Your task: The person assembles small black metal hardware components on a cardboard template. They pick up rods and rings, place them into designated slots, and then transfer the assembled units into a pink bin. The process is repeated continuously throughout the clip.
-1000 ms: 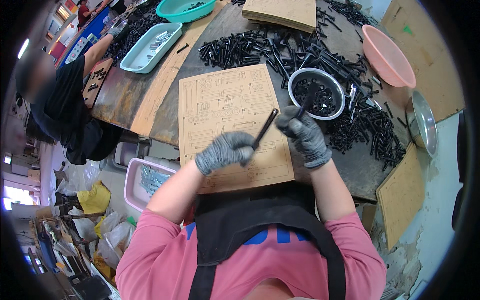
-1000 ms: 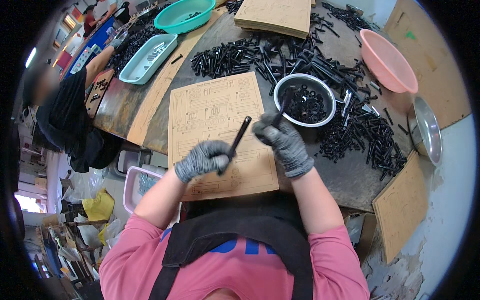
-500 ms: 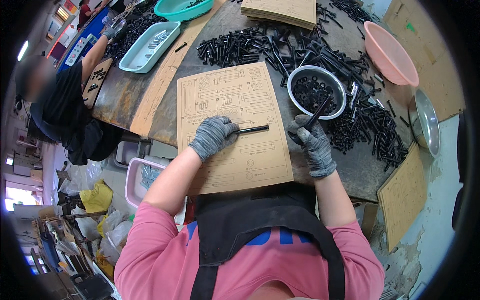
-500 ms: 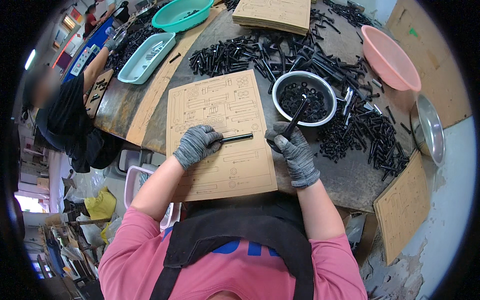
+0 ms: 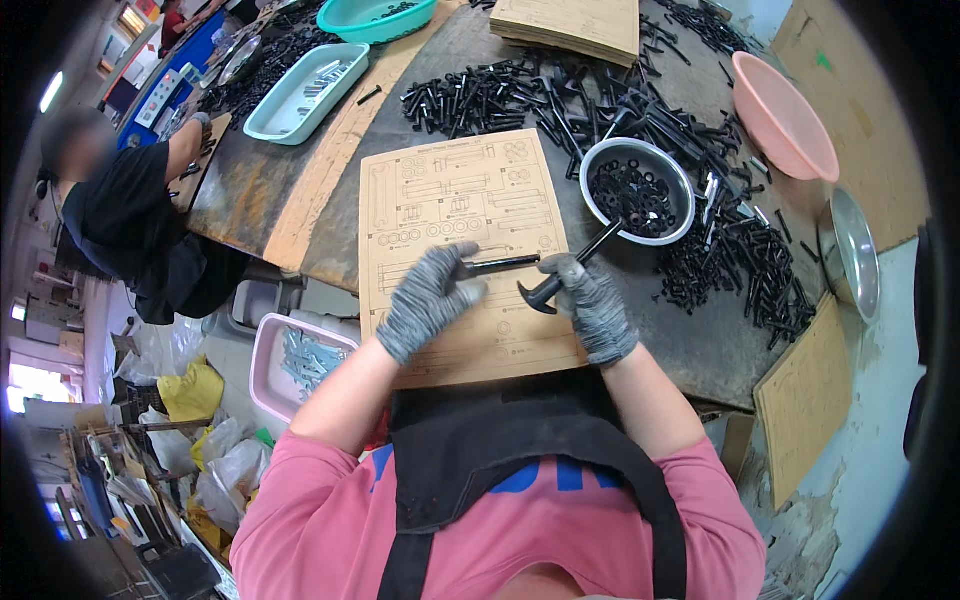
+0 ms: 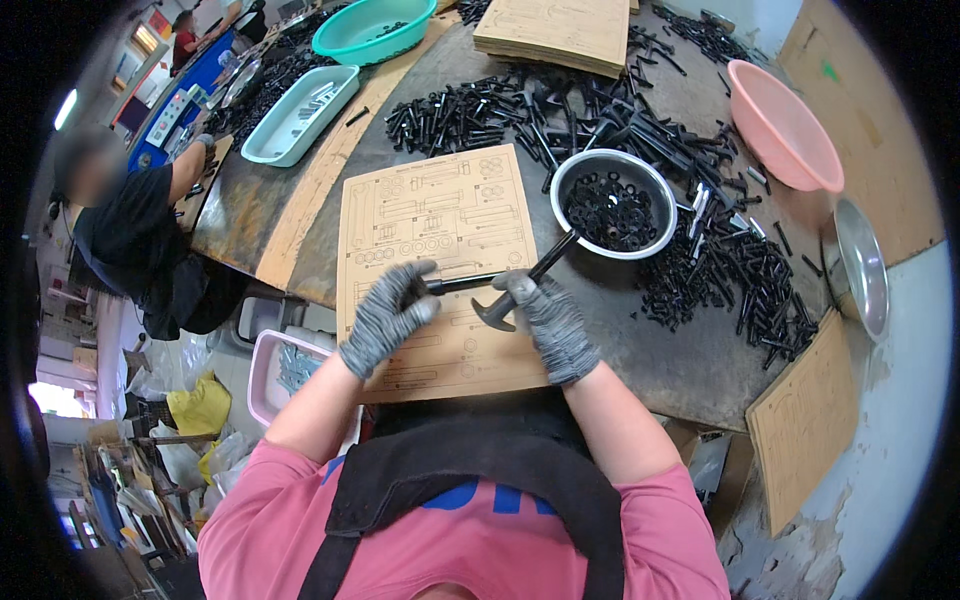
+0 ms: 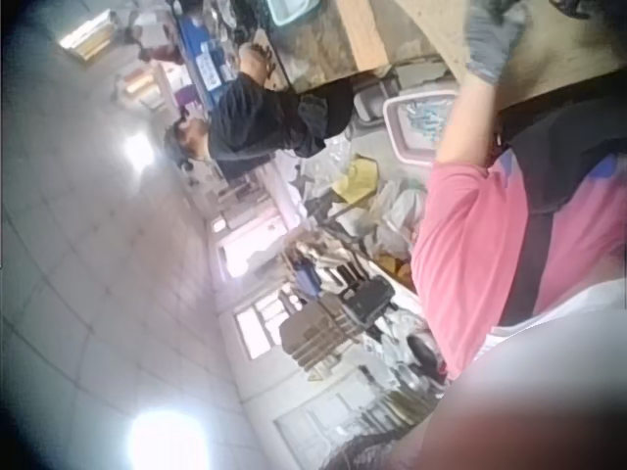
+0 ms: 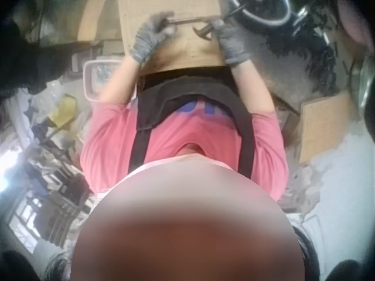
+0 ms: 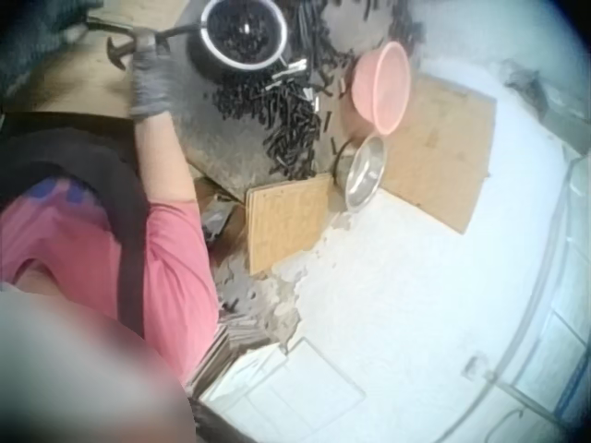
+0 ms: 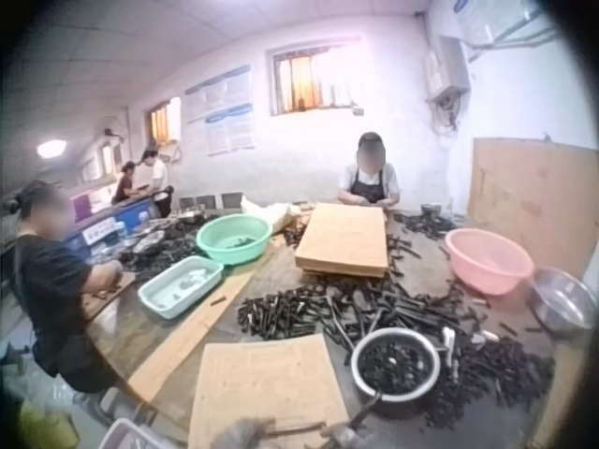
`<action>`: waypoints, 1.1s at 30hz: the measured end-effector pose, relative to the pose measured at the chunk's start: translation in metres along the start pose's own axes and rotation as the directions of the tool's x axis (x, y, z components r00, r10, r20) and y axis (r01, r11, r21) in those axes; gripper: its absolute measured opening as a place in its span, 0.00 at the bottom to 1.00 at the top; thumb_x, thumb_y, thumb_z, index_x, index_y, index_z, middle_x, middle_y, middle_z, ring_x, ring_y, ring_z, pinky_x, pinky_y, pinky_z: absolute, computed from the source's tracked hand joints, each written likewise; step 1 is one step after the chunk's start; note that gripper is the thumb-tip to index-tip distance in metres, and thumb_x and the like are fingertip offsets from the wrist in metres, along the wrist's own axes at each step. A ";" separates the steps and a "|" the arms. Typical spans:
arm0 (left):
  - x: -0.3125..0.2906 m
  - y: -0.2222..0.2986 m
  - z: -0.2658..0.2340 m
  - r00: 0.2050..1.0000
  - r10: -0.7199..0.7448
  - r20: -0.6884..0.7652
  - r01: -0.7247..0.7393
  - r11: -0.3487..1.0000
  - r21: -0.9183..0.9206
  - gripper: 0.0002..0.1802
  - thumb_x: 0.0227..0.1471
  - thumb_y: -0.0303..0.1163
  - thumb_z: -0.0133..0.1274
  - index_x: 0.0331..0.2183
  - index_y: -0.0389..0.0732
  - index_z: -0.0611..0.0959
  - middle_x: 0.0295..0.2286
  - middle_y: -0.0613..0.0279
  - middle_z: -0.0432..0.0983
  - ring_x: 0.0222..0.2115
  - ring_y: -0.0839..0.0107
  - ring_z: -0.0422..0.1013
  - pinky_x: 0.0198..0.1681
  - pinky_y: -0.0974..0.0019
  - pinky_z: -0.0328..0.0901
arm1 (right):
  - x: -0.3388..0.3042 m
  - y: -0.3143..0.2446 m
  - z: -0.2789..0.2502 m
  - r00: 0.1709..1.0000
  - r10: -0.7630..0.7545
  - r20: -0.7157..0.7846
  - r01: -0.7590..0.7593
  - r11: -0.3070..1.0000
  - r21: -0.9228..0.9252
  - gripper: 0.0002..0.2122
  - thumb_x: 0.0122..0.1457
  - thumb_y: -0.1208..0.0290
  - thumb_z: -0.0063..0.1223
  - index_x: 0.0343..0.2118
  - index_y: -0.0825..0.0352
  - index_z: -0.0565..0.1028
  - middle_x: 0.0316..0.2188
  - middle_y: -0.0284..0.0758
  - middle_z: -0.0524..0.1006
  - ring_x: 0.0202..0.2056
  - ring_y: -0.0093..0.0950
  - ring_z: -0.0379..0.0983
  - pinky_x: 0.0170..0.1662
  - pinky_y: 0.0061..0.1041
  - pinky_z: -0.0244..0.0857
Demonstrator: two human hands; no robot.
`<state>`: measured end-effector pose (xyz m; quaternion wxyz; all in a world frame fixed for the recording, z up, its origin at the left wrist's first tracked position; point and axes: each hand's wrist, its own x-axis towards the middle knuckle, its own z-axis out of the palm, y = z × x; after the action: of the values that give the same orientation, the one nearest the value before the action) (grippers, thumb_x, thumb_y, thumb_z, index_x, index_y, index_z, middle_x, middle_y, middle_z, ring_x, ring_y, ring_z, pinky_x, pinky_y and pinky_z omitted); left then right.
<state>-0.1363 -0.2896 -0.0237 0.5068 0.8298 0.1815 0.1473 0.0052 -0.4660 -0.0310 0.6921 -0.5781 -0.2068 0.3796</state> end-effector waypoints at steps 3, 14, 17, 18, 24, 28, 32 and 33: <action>-0.020 0.006 0.010 0.985 -0.051 0.164 0.096 0.955 -0.280 0.30 0.43 0.36 0.57 0.48 0.41 0.67 0.34 0.63 0.66 0.33 0.75 0.64 0.36 0.74 0.62 | 0.002 -0.001 0.021 0.991 0.082 0.108 -0.083 0.997 0.009 0.18 0.53 0.53 0.48 0.35 0.65 0.73 0.24 0.29 0.72 0.22 0.17 0.62 0.26 0.16 0.58; -0.064 -0.031 -0.066 0.981 -0.195 -0.022 0.177 0.930 -0.323 0.29 0.48 0.35 0.51 0.51 0.40 0.63 0.30 0.65 0.71 0.30 0.79 0.67 0.32 0.77 0.63 | 0.014 0.013 0.058 0.962 0.134 0.240 -0.137 0.991 -0.004 0.10 0.53 0.73 0.48 0.38 0.69 0.70 0.22 0.30 0.70 0.23 0.18 0.66 0.26 0.17 0.63; -0.075 -0.042 -0.078 0.986 -0.168 0.009 0.168 0.985 0.030 0.22 0.51 0.32 0.47 0.49 0.40 0.68 0.33 0.64 0.72 0.34 0.76 0.66 0.37 0.71 0.63 | 0.017 0.026 0.066 0.942 0.126 0.312 0.089 0.800 -0.593 0.12 0.53 0.70 0.47 0.40 0.68 0.69 0.28 0.37 0.73 0.27 0.27 0.71 0.34 0.26 0.65; -0.075 -0.045 -0.081 0.992 -0.120 0.029 0.112 0.975 0.194 0.22 0.51 0.34 0.47 0.48 0.39 0.69 0.32 0.65 0.73 0.34 0.76 0.67 0.36 0.70 0.63 | 0.017 0.030 0.069 0.936 0.066 0.345 0.216 0.667 -0.713 0.12 0.52 0.69 0.47 0.39 0.68 0.70 0.28 0.37 0.73 0.28 0.29 0.71 0.35 0.27 0.65; -0.075 -0.052 -0.088 0.974 -0.179 0.135 0.128 0.938 0.322 0.15 0.50 0.31 0.48 0.41 0.37 0.75 0.26 0.59 0.75 0.25 0.73 0.71 0.33 0.70 0.65 | 0.017 0.042 0.068 0.869 0.003 0.494 0.478 0.251 -0.842 0.10 0.52 0.66 0.46 0.35 0.64 0.73 0.29 0.38 0.72 0.34 0.35 0.68 0.40 0.32 0.62; -0.076 -0.053 -0.090 0.963 -0.217 0.157 0.169 0.946 0.276 0.14 0.48 0.29 0.50 0.39 0.36 0.75 0.26 0.58 0.75 0.26 0.72 0.71 0.34 0.70 0.65 | 0.017 0.041 0.062 0.869 0.002 0.495 0.472 0.292 -0.832 0.09 0.52 0.66 0.46 0.34 0.63 0.74 0.28 0.37 0.71 0.33 0.35 0.68 0.39 0.33 0.62; -0.074 -0.048 -0.091 0.968 -0.194 0.162 0.130 0.932 0.338 0.13 0.47 0.29 0.50 0.38 0.39 0.76 0.28 0.55 0.74 0.31 0.65 0.70 0.37 0.67 0.64 | 0.017 0.040 0.062 0.878 0.053 0.476 0.446 0.271 -0.853 0.09 0.52 0.66 0.47 0.34 0.63 0.74 0.28 0.37 0.71 0.33 0.34 0.68 0.39 0.32 0.62; -0.073 -0.045 -0.091 0.967 -0.190 0.168 0.116 0.920 0.374 0.13 0.46 0.29 0.50 0.38 0.40 0.77 0.29 0.54 0.74 0.32 0.62 0.70 0.38 0.65 0.64 | 0.017 0.040 0.063 0.883 0.060 0.465 0.435 0.266 -0.860 0.09 0.52 0.66 0.47 0.34 0.63 0.74 0.28 0.37 0.71 0.34 0.34 0.68 0.39 0.32 0.62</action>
<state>-0.2470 -0.2323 -0.0282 0.3715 0.9024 0.2178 -0.0134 -0.0409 -0.4109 -0.0564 0.1918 -0.7502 -0.5988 0.2047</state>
